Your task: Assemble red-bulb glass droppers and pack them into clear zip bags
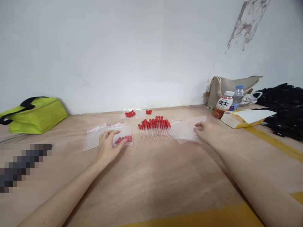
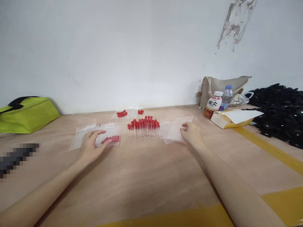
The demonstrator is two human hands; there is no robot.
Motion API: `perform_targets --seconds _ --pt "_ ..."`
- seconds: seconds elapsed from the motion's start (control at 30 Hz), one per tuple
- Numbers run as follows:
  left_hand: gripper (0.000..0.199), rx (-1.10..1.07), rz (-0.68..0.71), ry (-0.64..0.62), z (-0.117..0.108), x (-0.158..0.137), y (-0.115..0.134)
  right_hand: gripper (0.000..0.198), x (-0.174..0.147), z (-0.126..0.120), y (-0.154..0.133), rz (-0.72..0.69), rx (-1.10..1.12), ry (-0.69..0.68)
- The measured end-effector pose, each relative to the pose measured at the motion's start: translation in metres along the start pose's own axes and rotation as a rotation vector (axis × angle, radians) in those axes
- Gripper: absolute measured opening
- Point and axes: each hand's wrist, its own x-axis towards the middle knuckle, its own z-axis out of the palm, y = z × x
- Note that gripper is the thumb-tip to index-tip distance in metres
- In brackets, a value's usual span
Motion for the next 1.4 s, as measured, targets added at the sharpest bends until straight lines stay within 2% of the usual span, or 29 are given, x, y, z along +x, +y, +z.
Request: perform_targets --seconds 0.07,0.13,0.2,0.23,0.3,0.37,0.43,0.5,0.57,0.6,0.67,0.7,0.73,0.8,0.87,0.93,1.0,1.07,1.13,1.23,1.4 --pt "0.029 -0.023 0.111 -0.003 0.000 -0.009 0.012 0.019 -0.002 -0.007 -0.002 -0.021 -0.044 -0.013" --pt "0.022 -0.119 0.169 -0.046 0.000 -0.018 0.024 0.019 -0.003 -0.014 -0.007 0.003 0.019 0.026" --pt "0.018 -0.289 0.163 -0.179 0.000 -0.025 0.037 0.022 -0.008 -0.020 -0.018 0.061 0.264 0.083" --pt "0.018 -0.395 0.127 -0.289 0.000 -0.029 0.044 0.025 -0.011 -0.021 -0.026 0.089 0.440 0.092" --pt "0.022 -0.644 -0.039 -0.552 0.002 -0.035 0.060 0.033 -0.024 -0.018 -0.044 0.125 0.807 0.036" --pt "0.030 -0.928 -0.318 -0.742 0.006 -0.038 0.078 0.041 -0.043 -0.009 -0.062 0.117 1.037 -0.087" --pt "0.033 -1.190 -0.599 -0.793 0.013 -0.039 0.094 0.047 -0.065 0.002 -0.077 0.095 1.133 -0.256" --pt "0.028 -1.340 -0.785 -0.774 0.019 -0.037 0.103 0.051 -0.085 0.009 -0.087 0.022 1.096 -0.383" --pt "0.022 -1.339 -0.870 -0.720 0.022 -0.034 0.106 0.050 -0.096 0.010 -0.089 -0.137 0.884 -0.444" --pt "0.025 -1.300 -0.877 -0.697 0.023 -0.032 0.104 0.047 -0.099 0.008 -0.089 -0.229 0.742 -0.416" --pt "0.040 -1.189 -0.823 -0.697 0.021 -0.028 0.097 0.040 -0.098 0.001 -0.087 -0.379 0.471 -0.259" --pt "0.047 -1.141 -0.768 -0.736 0.020 -0.026 0.093 0.037 -0.096 -0.002 -0.085 -0.435 0.384 -0.161" --pt "0.052 -1.103 -0.700 -0.791 0.019 -0.025 0.089 0.035 -0.094 -0.004 -0.084 -0.489 0.341 -0.087" --pt "0.062 -1.060 -0.548 -0.886 0.019 -0.022 0.084 0.032 -0.091 -0.004 -0.082 -0.630 0.355 -0.064" --pt "0.066 -1.041 -0.407 -0.906 0.022 -0.022 0.081 0.036 -0.093 0.000 -0.082 -0.791 0.408 -0.177" --pt "0.061 -0.998 -0.302 -0.831 0.027 -0.026 0.078 0.054 -0.098 0.005 -0.083 -0.893 0.404 -0.346" --pt "0.046 -0.928 -0.230 -0.710 0.030 -0.032 0.074 0.070 -0.103 0.008 -0.084 -0.919 0.351 -0.489" --pt "0.031 -0.841 -0.153 -0.604 0.029 -0.041 0.067 0.076 -0.105 0.009 -0.085 -0.917 0.300 -0.577" --pt "0.020 -0.734 -0.061 -0.546 0.023 -0.048 0.060 0.077 -0.104 0.009 -0.085 -0.917 0.275 -0.615" --pt "0.011 -0.575 0.075 -0.548 0.012 -0.053 0.054 0.079 -0.098 0.010 -0.082 -0.931 0.281 -0.647" --pt "0.013 -0.484 0.198 -0.590 0.007 -0.049 0.062 0.081 -0.093 0.014 -0.079 -0.947 0.324 -0.669"
